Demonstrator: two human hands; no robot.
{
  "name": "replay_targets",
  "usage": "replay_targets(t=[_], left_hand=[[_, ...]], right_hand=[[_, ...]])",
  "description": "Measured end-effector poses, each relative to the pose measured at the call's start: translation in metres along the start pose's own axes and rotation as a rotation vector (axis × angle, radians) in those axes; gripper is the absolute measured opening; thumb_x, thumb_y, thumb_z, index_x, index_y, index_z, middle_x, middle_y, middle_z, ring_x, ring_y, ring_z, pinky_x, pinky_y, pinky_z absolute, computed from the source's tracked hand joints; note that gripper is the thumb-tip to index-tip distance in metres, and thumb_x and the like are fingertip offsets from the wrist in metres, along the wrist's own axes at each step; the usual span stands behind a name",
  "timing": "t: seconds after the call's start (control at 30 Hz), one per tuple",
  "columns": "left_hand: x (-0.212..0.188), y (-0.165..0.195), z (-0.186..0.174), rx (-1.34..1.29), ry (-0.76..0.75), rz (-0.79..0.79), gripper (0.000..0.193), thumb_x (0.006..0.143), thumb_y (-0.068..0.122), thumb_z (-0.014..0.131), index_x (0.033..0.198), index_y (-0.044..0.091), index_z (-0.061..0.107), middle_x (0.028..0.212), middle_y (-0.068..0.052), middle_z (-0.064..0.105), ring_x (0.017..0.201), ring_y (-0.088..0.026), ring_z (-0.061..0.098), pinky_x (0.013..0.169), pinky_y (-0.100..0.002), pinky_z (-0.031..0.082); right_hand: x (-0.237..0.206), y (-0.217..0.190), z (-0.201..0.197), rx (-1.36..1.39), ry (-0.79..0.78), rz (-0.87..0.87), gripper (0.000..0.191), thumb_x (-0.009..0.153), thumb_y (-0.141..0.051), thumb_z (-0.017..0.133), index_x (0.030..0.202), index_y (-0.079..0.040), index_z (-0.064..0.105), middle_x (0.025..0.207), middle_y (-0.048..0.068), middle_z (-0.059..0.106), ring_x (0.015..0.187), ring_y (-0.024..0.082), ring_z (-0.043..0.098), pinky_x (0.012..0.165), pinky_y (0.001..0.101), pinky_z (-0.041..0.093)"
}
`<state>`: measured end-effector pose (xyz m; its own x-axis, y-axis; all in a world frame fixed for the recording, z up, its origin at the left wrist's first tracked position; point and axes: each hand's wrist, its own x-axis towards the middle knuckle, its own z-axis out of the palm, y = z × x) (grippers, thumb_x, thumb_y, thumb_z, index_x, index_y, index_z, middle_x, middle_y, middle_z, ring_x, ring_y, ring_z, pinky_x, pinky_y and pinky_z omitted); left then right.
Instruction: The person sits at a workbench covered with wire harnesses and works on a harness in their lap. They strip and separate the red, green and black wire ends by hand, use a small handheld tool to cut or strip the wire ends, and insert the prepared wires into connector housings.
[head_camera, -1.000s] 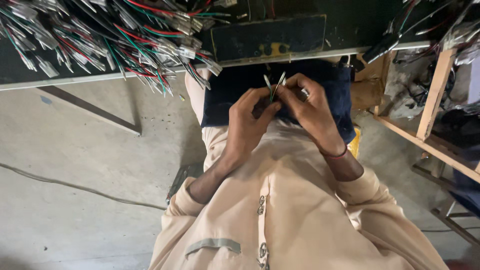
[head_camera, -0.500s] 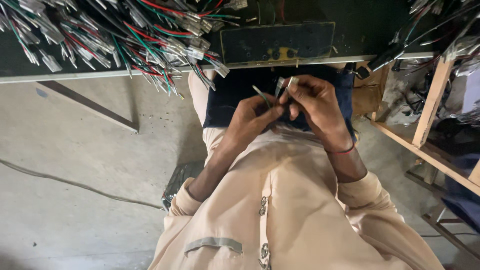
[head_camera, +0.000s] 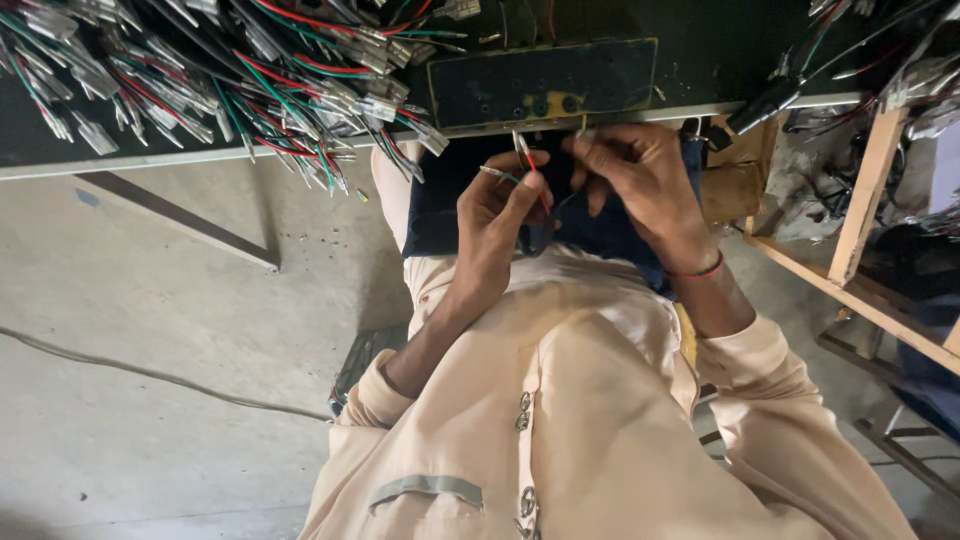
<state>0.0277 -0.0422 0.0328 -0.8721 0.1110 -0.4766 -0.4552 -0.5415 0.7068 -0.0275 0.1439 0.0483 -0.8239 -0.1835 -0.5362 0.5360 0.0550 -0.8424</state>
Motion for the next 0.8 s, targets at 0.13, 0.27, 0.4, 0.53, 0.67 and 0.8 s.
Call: replay_targets(t=[0.13, 0.27, 0.4, 0.53, 0.67, 0.8], left_hand=[[0.003, -0.004, 0.006, 0.047, 0.028, 0.042, 0.027, 0.105, 0.023, 0.069, 0.108, -0.003, 0.070, 0.082, -0.004, 0.067, 0.074, -0.009, 0.062, 0.068, -0.026, 0.054], [0.008, -0.006, 0.002, 0.133, 0.059, 0.035, 0.025, 0.103, 0.022, 0.069, 0.104, -0.003, 0.072, 0.083, -0.004, 0.070, 0.074, -0.008, 0.064, 0.067, -0.025, 0.052], [0.019, -0.010, -0.001, 0.295, 0.085, 0.064, 0.024, 0.100, 0.020, 0.072, 0.100, -0.003, 0.075, 0.077, -0.001, 0.068, 0.068, -0.004, 0.058, 0.060, -0.022, 0.047], [0.029, -0.014, 0.004, 0.338, 0.167, 0.098, 0.023, 0.097, 0.019, 0.075, 0.093, -0.003, 0.076, 0.070, 0.002, 0.065, 0.063, -0.002, 0.055, 0.053, -0.022, 0.045], [0.029, -0.015, 0.010, 0.334, 0.168, 0.145, 0.021, 0.097, 0.017, 0.076, 0.096, -0.003, 0.077, 0.071, 0.003, 0.066, 0.063, -0.002, 0.054, 0.054, -0.021, 0.042], [0.028, -0.015, 0.017, 0.375, 0.212, 0.203, 0.020, 0.097, 0.016, 0.075, 0.096, -0.004, 0.077, 0.071, 0.003, 0.066, 0.064, 0.000, 0.053, 0.054, -0.020, 0.041]], right_hand=[[0.003, 0.001, 0.002, 0.080, -0.014, 0.024, 0.023, 0.104, -0.016, 0.069, 0.097, 0.006, 0.072, 0.078, 0.006, 0.069, 0.056, 0.008, 0.060, 0.049, 0.0230, 0.048], [0.007, 0.008, 0.008, 0.142, 0.076, -0.057, 0.022, 0.105, -0.016, 0.069, 0.100, 0.005, 0.073, 0.078, 0.006, 0.068, 0.056, 0.009, 0.058, 0.051, 0.0229, 0.046], [0.007, 0.017, 0.013, 0.214, 0.149, -0.091, 0.023, 0.105, -0.016, 0.070, 0.101, 0.006, 0.072, 0.081, 0.009, 0.071, 0.058, 0.010, 0.060, 0.054, 0.0244, 0.050], [0.003, 0.023, 0.007, 0.338, 0.059, -0.092, 0.024, 0.104, -0.019, 0.068, 0.110, 0.005, 0.069, 0.094, 0.010, 0.075, 0.069, 0.010, 0.065, 0.063, 0.0265, 0.057], [0.002, 0.027, -0.001, 0.199, 0.046, -0.107, 0.026, 0.103, -0.016, 0.070, 0.117, 0.005, 0.069, 0.097, 0.007, 0.071, 0.075, 0.010, 0.065, 0.065, 0.0265, 0.055], [0.004, 0.031, 0.000, 0.238, 0.034, -0.088, 0.023, 0.104, -0.016, 0.068, 0.114, 0.005, 0.070, 0.097, 0.007, 0.073, 0.074, 0.010, 0.065, 0.064, 0.0259, 0.054]])
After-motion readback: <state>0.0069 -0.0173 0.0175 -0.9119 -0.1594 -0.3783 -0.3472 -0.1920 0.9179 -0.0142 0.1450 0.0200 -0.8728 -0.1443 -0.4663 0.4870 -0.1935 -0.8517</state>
